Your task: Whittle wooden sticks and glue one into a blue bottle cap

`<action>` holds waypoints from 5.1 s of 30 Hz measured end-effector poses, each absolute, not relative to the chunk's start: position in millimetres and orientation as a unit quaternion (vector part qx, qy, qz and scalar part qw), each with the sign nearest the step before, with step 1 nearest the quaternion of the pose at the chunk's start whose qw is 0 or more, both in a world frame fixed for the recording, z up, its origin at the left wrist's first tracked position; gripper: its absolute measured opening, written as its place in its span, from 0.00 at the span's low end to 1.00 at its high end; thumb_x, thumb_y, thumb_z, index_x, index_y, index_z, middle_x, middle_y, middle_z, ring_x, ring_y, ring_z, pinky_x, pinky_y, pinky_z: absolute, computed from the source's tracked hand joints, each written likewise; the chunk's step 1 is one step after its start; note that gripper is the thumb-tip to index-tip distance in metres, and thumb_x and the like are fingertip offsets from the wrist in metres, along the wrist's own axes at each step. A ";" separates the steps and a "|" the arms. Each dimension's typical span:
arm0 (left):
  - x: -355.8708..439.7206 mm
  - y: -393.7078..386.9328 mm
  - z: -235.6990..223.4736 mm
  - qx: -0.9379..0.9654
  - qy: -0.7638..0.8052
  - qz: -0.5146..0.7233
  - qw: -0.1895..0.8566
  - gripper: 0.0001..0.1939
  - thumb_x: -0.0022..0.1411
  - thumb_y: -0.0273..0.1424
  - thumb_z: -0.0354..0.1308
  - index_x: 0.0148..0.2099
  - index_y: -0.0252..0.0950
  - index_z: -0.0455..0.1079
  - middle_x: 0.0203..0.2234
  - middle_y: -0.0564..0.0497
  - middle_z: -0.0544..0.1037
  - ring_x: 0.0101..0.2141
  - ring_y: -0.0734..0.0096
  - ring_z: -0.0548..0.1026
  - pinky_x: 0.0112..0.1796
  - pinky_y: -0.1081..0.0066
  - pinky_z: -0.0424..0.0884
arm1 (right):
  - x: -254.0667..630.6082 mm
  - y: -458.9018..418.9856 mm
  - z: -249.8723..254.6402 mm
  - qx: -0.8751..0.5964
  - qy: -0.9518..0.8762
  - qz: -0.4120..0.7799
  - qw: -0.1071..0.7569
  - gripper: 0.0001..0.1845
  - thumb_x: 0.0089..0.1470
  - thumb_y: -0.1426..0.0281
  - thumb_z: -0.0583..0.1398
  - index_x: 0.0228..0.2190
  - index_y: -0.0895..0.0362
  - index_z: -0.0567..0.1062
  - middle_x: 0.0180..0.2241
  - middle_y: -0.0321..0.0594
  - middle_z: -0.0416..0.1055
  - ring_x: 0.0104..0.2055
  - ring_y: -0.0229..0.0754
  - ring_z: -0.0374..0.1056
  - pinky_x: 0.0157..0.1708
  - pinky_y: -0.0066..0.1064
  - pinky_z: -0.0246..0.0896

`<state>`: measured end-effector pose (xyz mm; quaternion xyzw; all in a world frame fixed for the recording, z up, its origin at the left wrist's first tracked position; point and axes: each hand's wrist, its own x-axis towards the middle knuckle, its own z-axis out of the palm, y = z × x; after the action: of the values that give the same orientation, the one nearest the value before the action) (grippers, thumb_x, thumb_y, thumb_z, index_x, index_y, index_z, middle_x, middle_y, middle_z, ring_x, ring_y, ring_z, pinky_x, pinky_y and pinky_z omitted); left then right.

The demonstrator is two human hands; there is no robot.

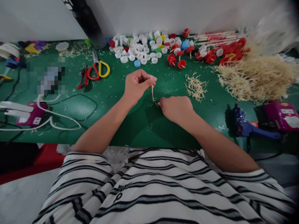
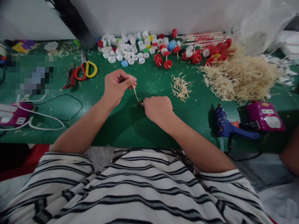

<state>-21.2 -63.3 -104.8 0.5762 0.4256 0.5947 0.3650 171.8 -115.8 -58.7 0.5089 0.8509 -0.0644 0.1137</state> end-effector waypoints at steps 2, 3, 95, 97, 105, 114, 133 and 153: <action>-21.3 -63.2 -105.1 0.577 0.427 0.593 0.364 0.21 0.57 0.42 0.79 0.31 0.39 0.70 0.26 0.54 0.84 0.26 0.76 0.81 0.26 0.75 0.75 | 172.8 -113.8 -57.5 0.516 0.849 -0.055 0.099 0.29 0.75 0.60 0.45 0.53 0.55 0.83 0.40 0.57 0.85 0.44 0.60 0.82 0.35 0.40 0.59; -21.4 -63.4 -105.2 0.578 0.428 0.592 0.363 0.21 0.58 0.42 0.79 0.31 0.39 0.70 0.26 0.54 0.84 0.26 0.76 0.81 0.26 0.75 0.75 | 173.0 -112.1 -57.1 0.519 0.848 -0.049 0.089 0.29 0.76 0.59 0.45 0.54 0.54 0.83 0.40 0.57 0.85 0.44 0.60 0.82 0.35 0.40 0.59; -18.3 -67.9 -101.1 0.574 0.456 0.588 0.342 0.18 0.60 0.39 0.78 0.30 0.40 0.72 0.27 0.54 0.84 0.28 0.75 0.82 0.26 0.73 0.75 | 166.8 -106.7 -56.4 0.522 0.848 -0.055 0.069 0.31 0.76 0.56 0.44 0.55 0.54 0.82 0.42 0.56 0.85 0.44 0.57 0.80 0.35 0.38 0.56; -17.6 -68.6 -100.2 0.574 0.460 0.589 0.336 0.18 0.59 0.39 0.78 0.29 0.40 0.72 0.27 0.55 0.84 0.27 0.75 0.81 0.27 0.72 0.77 | 165.2 -105.6 -57.8 0.525 0.848 -0.041 0.053 0.32 0.77 0.56 0.43 0.57 0.55 0.80 0.42 0.56 0.85 0.43 0.56 0.80 0.35 0.37 0.53; -18.2 -67.4 -97.4 0.562 0.470 0.593 0.336 0.21 0.57 0.40 0.79 0.28 0.41 0.70 0.23 0.56 0.83 0.25 0.76 0.79 0.29 0.72 0.78 | 162.2 -98.3 -68.4 0.510 0.859 -0.018 0.030 0.31 0.78 0.56 0.41 0.59 0.55 0.77 0.40 0.54 0.84 0.42 0.55 0.79 0.33 0.37 0.49; -18.8 -64.6 -101.4 0.559 0.470 0.588 0.347 0.19 0.60 0.37 0.77 0.29 0.41 0.69 0.24 0.56 0.83 0.27 0.74 0.81 0.30 0.71 0.80 | 165.4 -99.7 -67.4 0.511 0.858 -0.030 0.048 0.31 0.78 0.56 0.41 0.58 0.56 0.78 0.40 0.55 0.84 0.42 0.55 0.80 0.34 0.36 0.52; -23.2 -62.2 -105.7 0.561 0.483 0.579 0.342 0.18 0.62 0.36 0.76 0.29 0.40 0.70 0.25 0.54 0.83 0.25 0.75 0.79 0.24 0.71 0.70 | 170.2 -103.7 -66.3 0.517 0.850 -0.062 0.082 0.31 0.77 0.57 0.43 0.55 0.56 0.81 0.43 0.56 0.85 0.46 0.57 0.81 0.35 0.37 0.58; -22.8 -60.1 -109.6 0.588 0.437 0.602 0.318 0.18 0.62 0.37 0.77 0.30 0.40 0.70 0.25 0.56 0.83 0.26 0.76 0.81 0.29 0.73 0.78 | 166.8 -100.9 -63.9 0.514 0.856 -0.045 0.021 0.31 0.78 0.54 0.42 0.56 0.56 0.79 0.42 0.54 0.84 0.43 0.55 0.79 0.35 0.36 0.53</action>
<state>-22.8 -60.1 -109.6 0.5879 0.4373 0.6016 0.3182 166.8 -100.9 -63.9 0.5142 0.8562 -0.0452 0.0209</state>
